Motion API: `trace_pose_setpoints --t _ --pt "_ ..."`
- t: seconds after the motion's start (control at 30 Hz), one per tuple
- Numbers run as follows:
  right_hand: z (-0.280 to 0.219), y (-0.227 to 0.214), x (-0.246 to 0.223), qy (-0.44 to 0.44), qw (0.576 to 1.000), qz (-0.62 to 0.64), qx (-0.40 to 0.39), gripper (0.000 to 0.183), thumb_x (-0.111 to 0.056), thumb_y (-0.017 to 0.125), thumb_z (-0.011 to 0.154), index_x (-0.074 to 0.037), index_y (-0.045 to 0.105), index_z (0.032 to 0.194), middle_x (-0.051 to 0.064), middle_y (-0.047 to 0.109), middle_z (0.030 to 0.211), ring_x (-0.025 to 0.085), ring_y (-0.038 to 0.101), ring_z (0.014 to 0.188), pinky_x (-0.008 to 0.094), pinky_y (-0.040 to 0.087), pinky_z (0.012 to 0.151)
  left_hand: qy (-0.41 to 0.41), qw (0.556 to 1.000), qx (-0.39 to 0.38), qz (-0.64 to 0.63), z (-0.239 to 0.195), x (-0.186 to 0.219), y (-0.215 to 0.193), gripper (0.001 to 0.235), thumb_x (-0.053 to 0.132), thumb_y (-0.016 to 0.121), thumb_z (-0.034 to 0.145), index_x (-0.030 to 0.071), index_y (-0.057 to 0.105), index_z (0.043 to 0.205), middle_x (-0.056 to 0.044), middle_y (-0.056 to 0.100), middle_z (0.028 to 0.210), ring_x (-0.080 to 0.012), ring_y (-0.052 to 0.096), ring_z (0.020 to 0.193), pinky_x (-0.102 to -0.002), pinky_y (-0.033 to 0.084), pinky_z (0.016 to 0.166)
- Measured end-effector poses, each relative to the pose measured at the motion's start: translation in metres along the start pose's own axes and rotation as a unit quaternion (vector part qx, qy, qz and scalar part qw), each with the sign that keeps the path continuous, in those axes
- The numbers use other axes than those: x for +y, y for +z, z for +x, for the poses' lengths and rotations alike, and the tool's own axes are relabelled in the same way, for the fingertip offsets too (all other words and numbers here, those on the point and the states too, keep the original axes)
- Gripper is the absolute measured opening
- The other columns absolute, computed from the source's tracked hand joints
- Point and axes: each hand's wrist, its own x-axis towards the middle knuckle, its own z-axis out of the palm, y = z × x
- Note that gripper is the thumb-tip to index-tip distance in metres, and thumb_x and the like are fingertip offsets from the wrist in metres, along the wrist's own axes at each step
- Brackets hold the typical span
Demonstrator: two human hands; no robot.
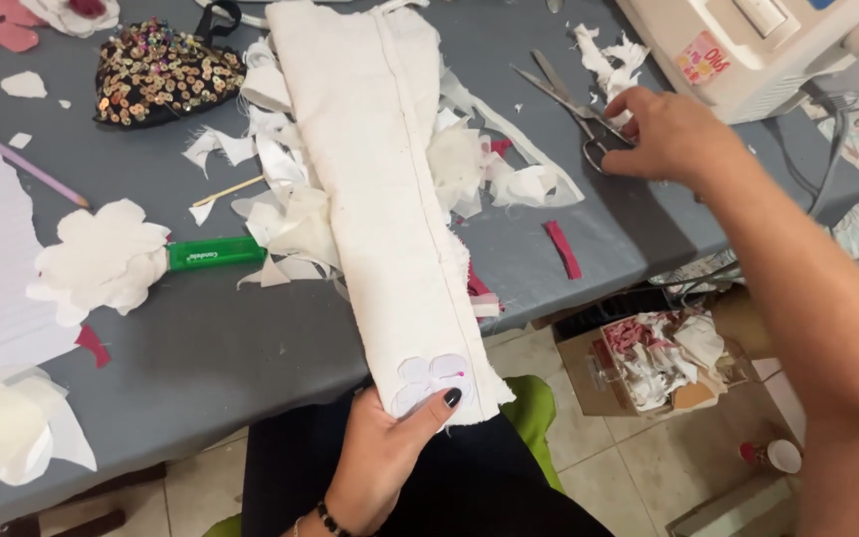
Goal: Cutting out flower shapes from white fabric using scissors on a workspace.
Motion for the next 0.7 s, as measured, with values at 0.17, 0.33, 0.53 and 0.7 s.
trace_pose_setpoints --t 0.17,0.33,0.53,0.7 --pt "0.011 -0.015 -0.024 0.056 0.984 -0.151 -0.073 0.061 -0.046 0.069 0.088 -0.022 0.053 0.142 0.004 0.080 0.108 0.031 0.069 0.109 0.048 0.057 0.084 0.013 0.999 -0.042 -0.029 -0.001 0.002 0.002 0.039 0.009 0.080 0.079 0.001 0.080 0.117 -0.011 0.084 0.114 -0.0206 0.078 0.105 -0.034 0.064 0.092" --pt "0.018 -0.021 -0.014 0.050 0.960 -0.273 -0.025 0.043 -0.056 0.065 0.087 -0.026 0.077 0.115 0.003 0.079 0.109 0.028 0.074 0.100 0.046 0.063 0.070 0.051 0.998 -0.037 0.014 0.005 -0.012 -0.001 0.031 0.011 0.078 0.083 0.003 0.082 0.112 -0.008 0.084 0.110 -0.0185 0.078 0.102 -0.031 0.064 0.088" --pt "0.024 -0.008 0.091 -0.068 0.993 -0.052 0.081 0.036 -0.022 0.076 0.095 -0.008 0.072 0.128 0.015 0.077 0.108 0.029 0.071 0.090 0.043 0.056 0.073 0.056 0.997 -0.048 0.025 0.005 -0.011 0.000 0.033 0.015 0.080 0.081 0.005 0.081 0.112 -0.006 0.083 0.112 -0.0165 0.077 0.105 -0.029 0.064 0.092" --pt "0.004 0.043 0.211 -0.185 0.945 0.218 0.162 0.039 -0.006 0.074 0.121 0.008 0.059 0.154 0.027 0.064 0.138 0.030 0.062 0.115 0.036 0.051 0.093 0.064 0.996 -0.063 0.027 0.008 -0.014 -0.001 0.041 0.018 0.079 0.081 0.006 0.077 0.120 -0.007 0.080 0.121 -0.0197 0.077 0.113 -0.031 0.064 0.097"
